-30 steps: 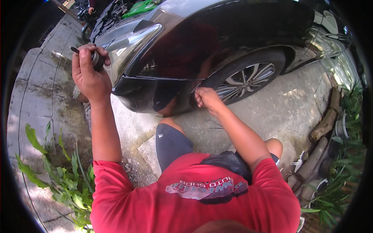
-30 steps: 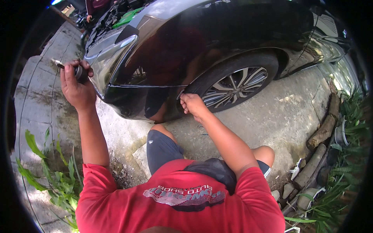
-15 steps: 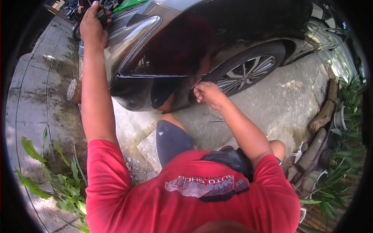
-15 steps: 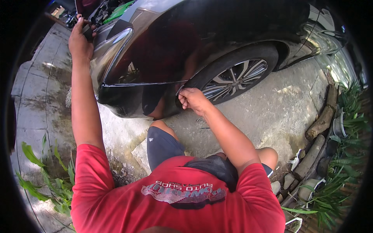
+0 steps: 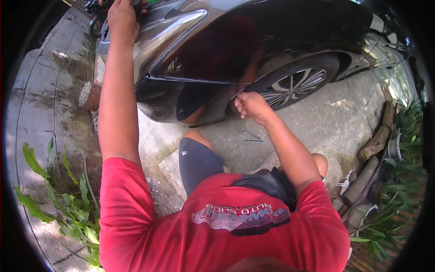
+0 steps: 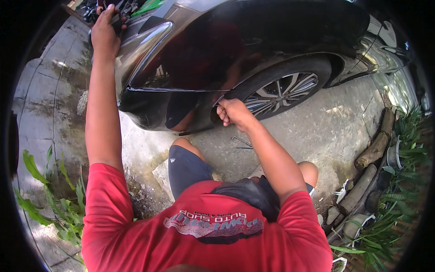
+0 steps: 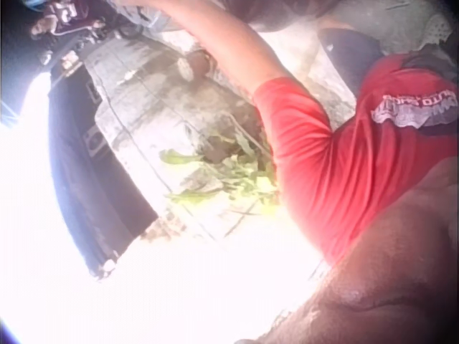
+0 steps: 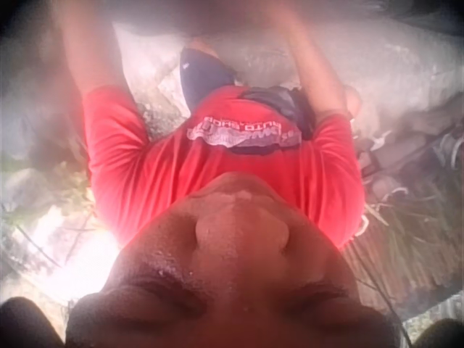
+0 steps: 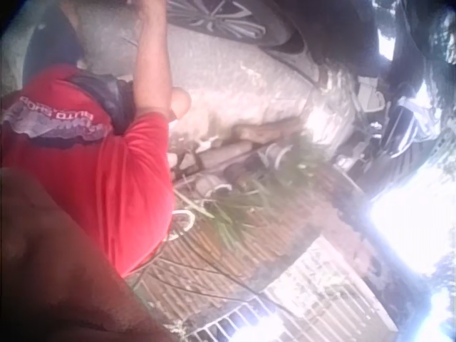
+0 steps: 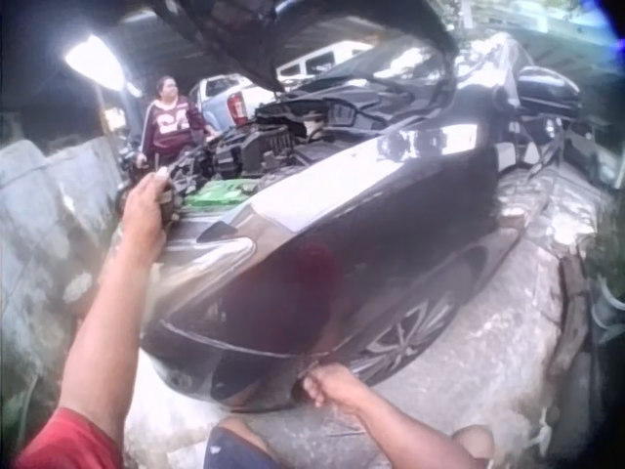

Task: The person prepares a small handheld pump-like tool and then applies it to the side of a car bumper, pressing and pulling to realign the plastic trim.

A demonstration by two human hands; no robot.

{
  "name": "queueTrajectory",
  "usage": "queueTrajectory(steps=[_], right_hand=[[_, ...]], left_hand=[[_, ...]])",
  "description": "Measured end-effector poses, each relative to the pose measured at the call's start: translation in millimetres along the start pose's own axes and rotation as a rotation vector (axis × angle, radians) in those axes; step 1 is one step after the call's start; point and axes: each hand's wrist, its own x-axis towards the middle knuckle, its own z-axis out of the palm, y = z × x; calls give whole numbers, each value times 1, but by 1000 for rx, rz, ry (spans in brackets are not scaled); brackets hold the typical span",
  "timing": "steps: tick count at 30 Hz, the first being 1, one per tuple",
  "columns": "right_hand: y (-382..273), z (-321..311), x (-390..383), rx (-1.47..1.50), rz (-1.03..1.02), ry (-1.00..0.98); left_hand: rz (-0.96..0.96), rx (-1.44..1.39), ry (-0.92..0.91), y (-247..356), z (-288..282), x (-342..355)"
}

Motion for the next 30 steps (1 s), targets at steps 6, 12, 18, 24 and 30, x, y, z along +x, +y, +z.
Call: queueTrajectory(steps=[6, 12, 18, 24, 30], right_hand=[[19, 5, 8, 133, -132, 60], [19, 11, 8, 118, -194, 60], [15, 17, -3, 135, -176, 88], [7, 11, -3, 109, -40, 29], [17, 12, 3, 211, -157, 43]], left_hand=[[90, 18, -21, 6, 18, -18], [51, -11, -24, 15, 18, -21], [78, 7, -51, 11, 16, -20], [92, -42, -68, 11, 17, -20], [72, -55, -72, 10, 20, -22]])
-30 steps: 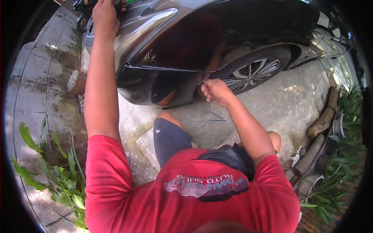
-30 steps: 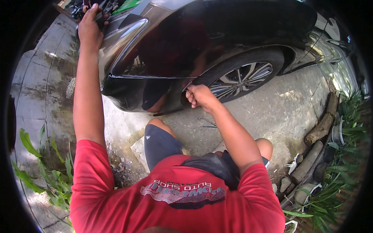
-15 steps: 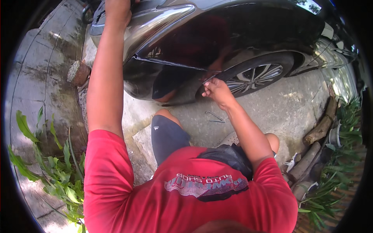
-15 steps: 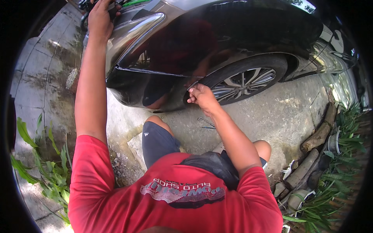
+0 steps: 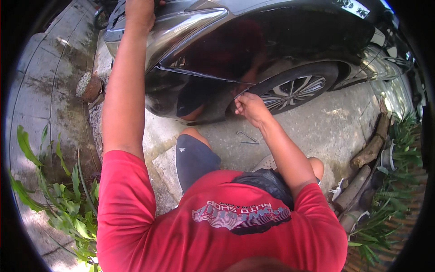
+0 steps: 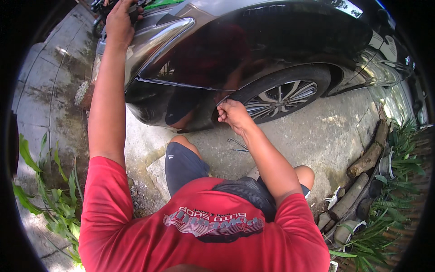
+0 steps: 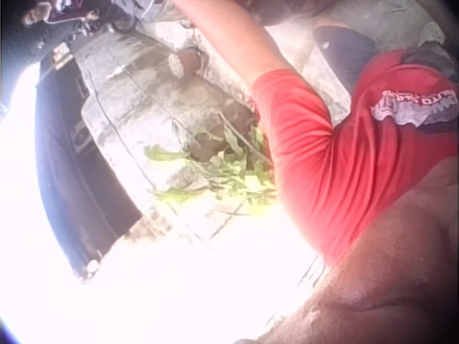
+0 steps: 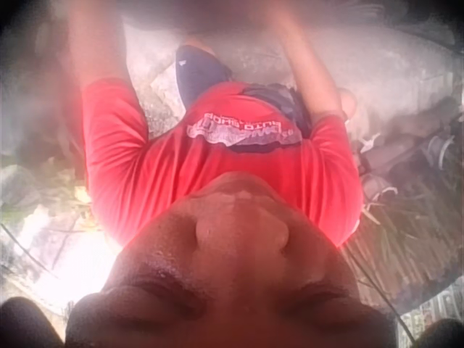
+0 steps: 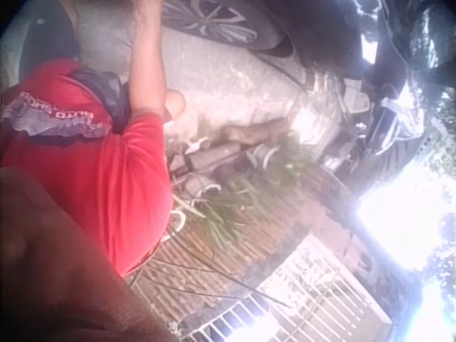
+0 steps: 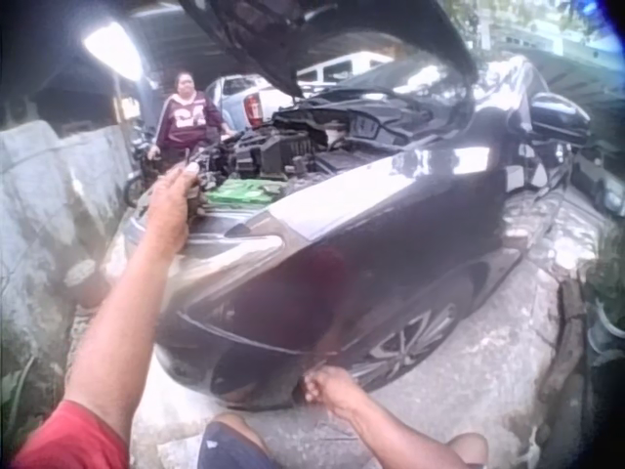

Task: The person prepares a small handheld pump-like tool and then applies it to the side of a car bumper, pressing and pulling to realign the plastic trim.

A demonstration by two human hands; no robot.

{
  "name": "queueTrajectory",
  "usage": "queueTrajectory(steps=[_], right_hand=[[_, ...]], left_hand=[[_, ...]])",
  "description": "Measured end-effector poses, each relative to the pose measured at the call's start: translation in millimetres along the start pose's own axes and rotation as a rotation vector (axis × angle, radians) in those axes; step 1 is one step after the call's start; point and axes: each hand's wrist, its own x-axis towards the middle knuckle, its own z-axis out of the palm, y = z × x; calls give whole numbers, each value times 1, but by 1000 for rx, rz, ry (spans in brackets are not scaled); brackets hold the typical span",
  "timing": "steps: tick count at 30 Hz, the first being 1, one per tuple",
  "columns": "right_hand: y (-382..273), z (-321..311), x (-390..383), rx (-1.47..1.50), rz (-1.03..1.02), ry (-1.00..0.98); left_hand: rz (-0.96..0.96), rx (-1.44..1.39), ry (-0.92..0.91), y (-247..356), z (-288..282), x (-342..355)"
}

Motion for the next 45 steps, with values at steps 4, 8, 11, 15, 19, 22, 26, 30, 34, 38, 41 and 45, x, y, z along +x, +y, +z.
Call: queueTrajectory(steps=[4, 8, 11, 15, 19, 22, 26, 30, 34, 38, 41, 45], right_hand=[[1, 7, 0, -112, -74, 55], [1, 11, -3, -238, -143, 128], [0, 13, -9, -266, -211, 135], [17, -2, -6, -210, -348, 97], [10, -13, -23, -152, -134, 40], [2, -28, -46, -153, -40, -55], [2, -61, -64, -100, 20, 10], [4, -87, -74, 5, 19, 65], [1, -89, -79, 134, -13, -85], [-4, -76, -97, 221, -40, -367], [-8, -41, -110, 272, -46, -618], [-1, -39, -116, 113, -76, -613]], left_hand=[[-4, 24, -24, -9, -18, 9], [-26, 14, -14, -12, -17, 8], [-26, 41, -2, -4, -7, 1], [-42, 49, -9, -2, -5, 0], [-49, 33, 2, -4, -9, -1], [-43, 35, 8, -5, -7, 0], [-10, 28, 10, -3, -6, 1], [140, 25, 16, 1, -3, -2], [315, 62, -95, 27, 4, -38], [131, -28, -398, 34, 78, -174], [-23, 119, -694, 0, 90, -267], [-423, 93, -498, -45, 86, -336]])
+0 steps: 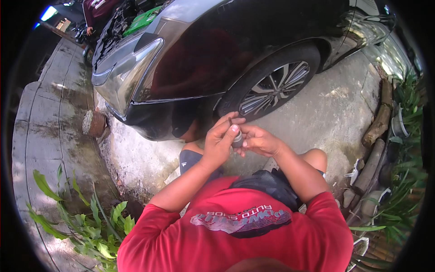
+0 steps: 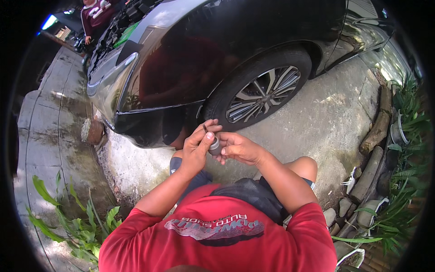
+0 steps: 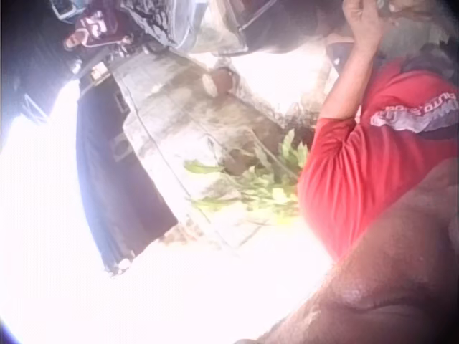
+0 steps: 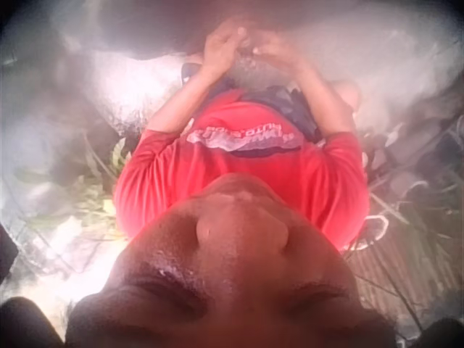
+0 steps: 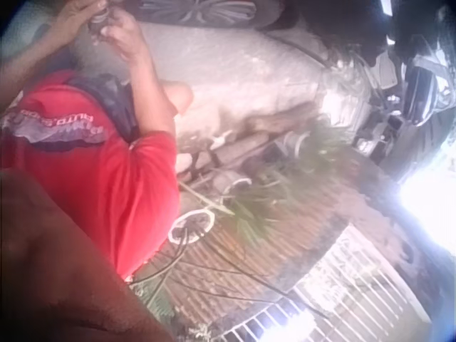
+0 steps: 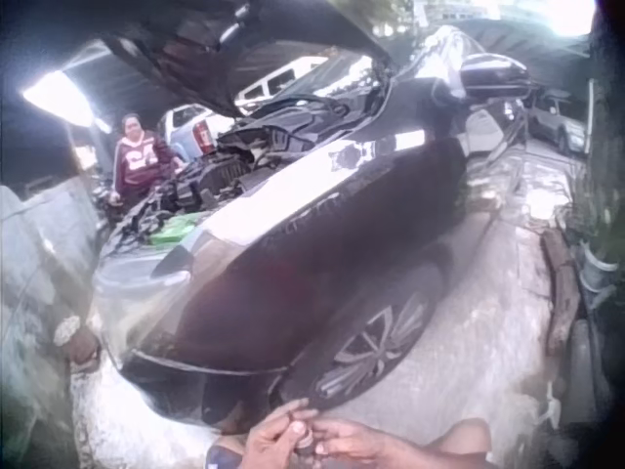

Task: The person prepares a small handheld pump-like tool and then applies it to the side of a car bumper, pressing and pulling to realign the plastic trim.

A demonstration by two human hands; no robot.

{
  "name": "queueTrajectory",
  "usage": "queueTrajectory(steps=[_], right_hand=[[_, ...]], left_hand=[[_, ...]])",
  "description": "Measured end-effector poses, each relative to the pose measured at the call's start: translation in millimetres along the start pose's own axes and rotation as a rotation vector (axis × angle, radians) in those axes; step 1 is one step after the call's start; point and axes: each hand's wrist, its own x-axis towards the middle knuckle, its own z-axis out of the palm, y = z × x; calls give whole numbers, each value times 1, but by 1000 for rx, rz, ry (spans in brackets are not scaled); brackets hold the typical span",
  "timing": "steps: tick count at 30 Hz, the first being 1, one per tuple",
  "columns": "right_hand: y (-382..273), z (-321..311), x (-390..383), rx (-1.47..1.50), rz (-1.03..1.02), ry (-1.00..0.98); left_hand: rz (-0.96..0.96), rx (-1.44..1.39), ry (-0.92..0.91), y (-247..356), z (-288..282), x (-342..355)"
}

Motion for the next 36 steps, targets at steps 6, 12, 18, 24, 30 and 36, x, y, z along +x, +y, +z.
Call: queueTrajectory(steps=[6, 12, 18, 24, 30, 36], right_hand=[[8, 3, -3, -223, 86, 97], [5, 14, 1, -226, 86, 133], [-23, 12, 0, -533, 126, 158], [-65, -31, 19, -580, -59, 523], [-59, -59, 29, -451, -161, 544], [-42, -61, 47, -155, -199, 624]], left_hand=[[-258, -487, -91, -32, 0, -17], [-884, -1074, -36, -43, -3, -16], [-803, -1032, -61, -73, 0, -16], [-551, -821, 268, -59, -6, 15], [-531, -948, 208, -44, 4, 48], [-479, -1045, 246, -56, 7, 62]])
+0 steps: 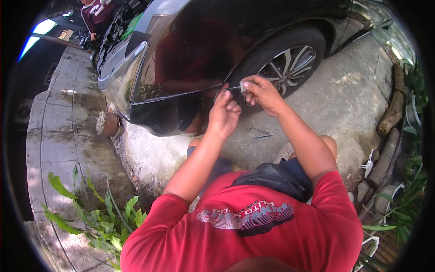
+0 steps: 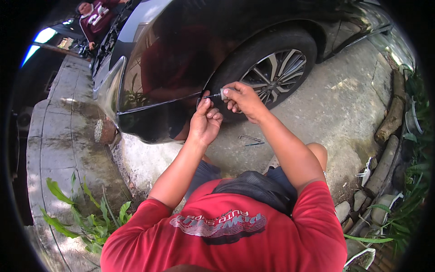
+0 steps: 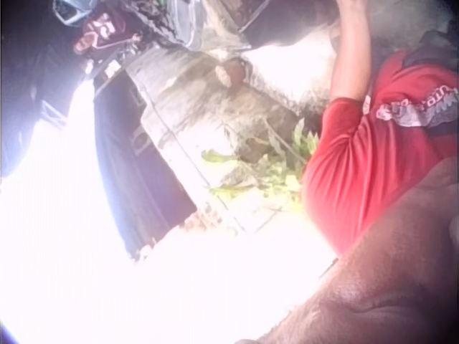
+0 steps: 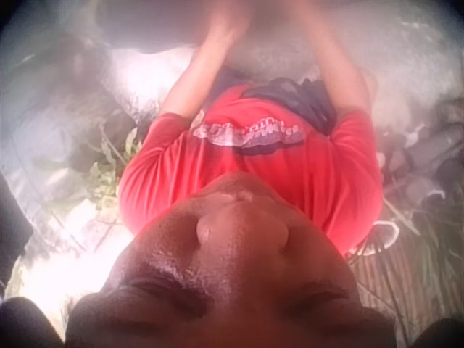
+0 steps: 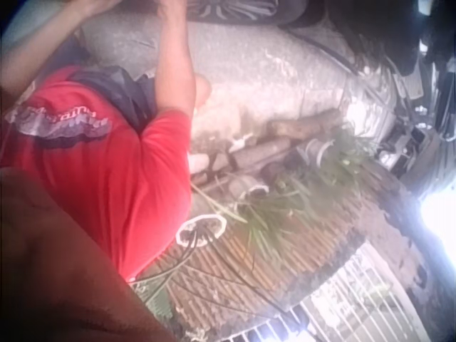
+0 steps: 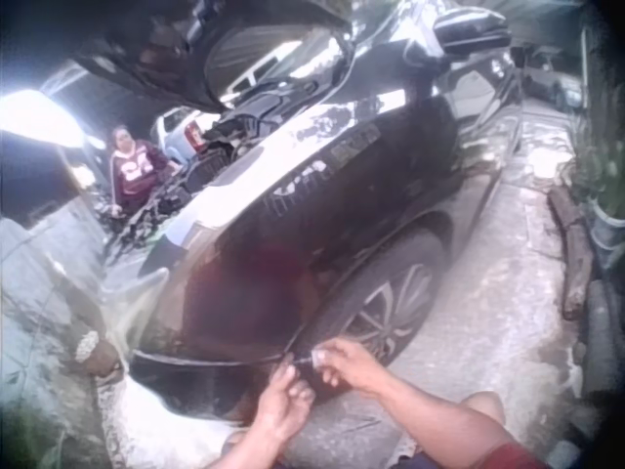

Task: The person prepares a small handheld pump-like tool and then applies it to the side of a car bumper, pressing and pulling to realign the plastic trim.

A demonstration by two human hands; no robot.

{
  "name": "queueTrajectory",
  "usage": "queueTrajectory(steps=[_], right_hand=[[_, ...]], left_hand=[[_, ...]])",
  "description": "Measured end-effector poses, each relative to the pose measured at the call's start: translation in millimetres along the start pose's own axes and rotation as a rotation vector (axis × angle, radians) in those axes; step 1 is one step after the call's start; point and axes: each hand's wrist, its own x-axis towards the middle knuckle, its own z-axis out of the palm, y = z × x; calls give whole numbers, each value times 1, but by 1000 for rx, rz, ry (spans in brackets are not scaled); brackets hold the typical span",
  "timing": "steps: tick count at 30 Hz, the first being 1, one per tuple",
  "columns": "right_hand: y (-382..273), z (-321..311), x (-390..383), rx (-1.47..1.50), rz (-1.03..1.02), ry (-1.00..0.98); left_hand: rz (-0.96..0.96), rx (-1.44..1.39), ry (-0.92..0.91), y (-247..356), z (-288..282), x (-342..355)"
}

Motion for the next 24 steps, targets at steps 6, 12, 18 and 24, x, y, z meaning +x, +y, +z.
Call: queueTrajectory(steps=[6, 12, 18, 24], right_hand=[[2, 12, -3, -24, 30, 86], [11, 10, -2, 154, 99, 91], [8, 7, -5, 203, 128, 90], [-4, 8, -2, -169, 184, 180]], left_hand=[[63, -4, 71, -4, 7, 0], [108, 33, 93, -9, 5, 3], [134, 30, 110, -12, 11, 2], [121, 6, 121, -12, 7, 2]])
